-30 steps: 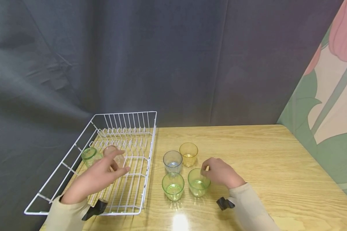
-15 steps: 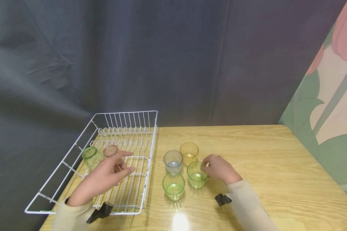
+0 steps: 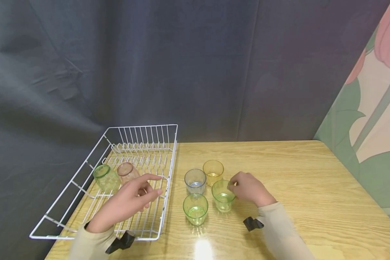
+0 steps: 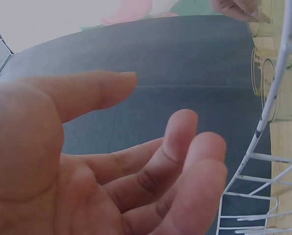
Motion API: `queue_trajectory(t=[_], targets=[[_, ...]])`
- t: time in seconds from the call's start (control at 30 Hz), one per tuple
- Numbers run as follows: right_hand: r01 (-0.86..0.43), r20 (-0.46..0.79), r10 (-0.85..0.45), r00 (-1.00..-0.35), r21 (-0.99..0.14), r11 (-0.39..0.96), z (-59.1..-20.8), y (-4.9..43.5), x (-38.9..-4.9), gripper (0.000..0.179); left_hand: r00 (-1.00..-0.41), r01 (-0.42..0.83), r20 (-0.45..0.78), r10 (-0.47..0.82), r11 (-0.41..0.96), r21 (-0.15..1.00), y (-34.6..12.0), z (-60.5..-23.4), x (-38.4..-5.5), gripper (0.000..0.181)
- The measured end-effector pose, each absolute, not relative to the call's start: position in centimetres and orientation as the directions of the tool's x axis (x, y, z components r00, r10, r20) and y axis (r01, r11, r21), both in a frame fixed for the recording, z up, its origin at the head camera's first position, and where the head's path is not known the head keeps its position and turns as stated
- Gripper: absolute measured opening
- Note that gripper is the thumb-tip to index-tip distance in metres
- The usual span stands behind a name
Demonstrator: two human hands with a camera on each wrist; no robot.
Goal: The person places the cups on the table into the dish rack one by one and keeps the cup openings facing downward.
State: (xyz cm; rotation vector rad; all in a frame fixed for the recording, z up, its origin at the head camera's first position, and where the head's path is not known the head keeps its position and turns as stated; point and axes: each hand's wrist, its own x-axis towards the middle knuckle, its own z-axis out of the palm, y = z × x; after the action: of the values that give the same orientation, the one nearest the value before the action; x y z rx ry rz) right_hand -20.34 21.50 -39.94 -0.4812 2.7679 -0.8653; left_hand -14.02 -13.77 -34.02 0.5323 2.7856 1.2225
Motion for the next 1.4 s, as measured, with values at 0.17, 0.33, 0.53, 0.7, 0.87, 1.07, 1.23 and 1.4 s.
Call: queue_trajectory(t=[0.17,0.33,0.53,0.7,0.87,1.07,1.23,1.4], targets=[[-0.241,-0.069,-0.341,-0.937,-0.581,0.777,-38.6,21.4,-19.9,0.022,-0.941,0.257,0.061,0.332,0.588,0.767,-13.6,-34.0,-14.1,0.040],[-0.225,-0.043,-0.306,-0.951,-0.584,0.780,-37.2,21.0,-19.3,0.024,-0.942,0.222,0.035,0.335,0.538,0.813,-13.4,-34.0,-14.1,0.042],[-0.237,0.045,-0.258,-0.965,-0.572,0.785,-35.7,20.6,-18.6,0.021,-0.930,0.248,0.052,0.365,0.518,0.819,-12.7,-34.1,-14.3,0.046],[-0.253,0.143,-0.210,-0.967,-0.570,0.782,-34.9,20.1,-18.0,0.020,-0.918,0.245,0.035,0.395,0.495,0.834,-12.2,-34.2,-14.3,0.046],[-0.252,0.196,-0.164,-0.967,-0.616,0.747,-34.0,19.3,-17.2,0.023,-0.909,0.253,0.040,0.414,0.474,0.843,-11.7,-34.1,-14.5,0.047],[-0.277,0.269,-0.125,-0.955,-0.656,0.703,-33.5,17.8,-16.5,0.022,-0.892,0.255,0.043,0.450,0.422,0.870,-10.3,-33.9,-14.6,0.048],[-0.290,0.284,-0.121,-0.951,-0.688,0.665,-33.6,16.3,-16.1,0.024,-0.890,0.232,0.023,0.456,0.408,0.883,-9.1,-33.9,-14.7,0.053],[-0.304,0.300,-0.115,-0.947,-0.726,0.617,-33.8,15.0,-15.6,0.024,-0.899,0.191,0.005,0.437,0.382,0.904,-8.2,-34.2,-14.9,0.067]])
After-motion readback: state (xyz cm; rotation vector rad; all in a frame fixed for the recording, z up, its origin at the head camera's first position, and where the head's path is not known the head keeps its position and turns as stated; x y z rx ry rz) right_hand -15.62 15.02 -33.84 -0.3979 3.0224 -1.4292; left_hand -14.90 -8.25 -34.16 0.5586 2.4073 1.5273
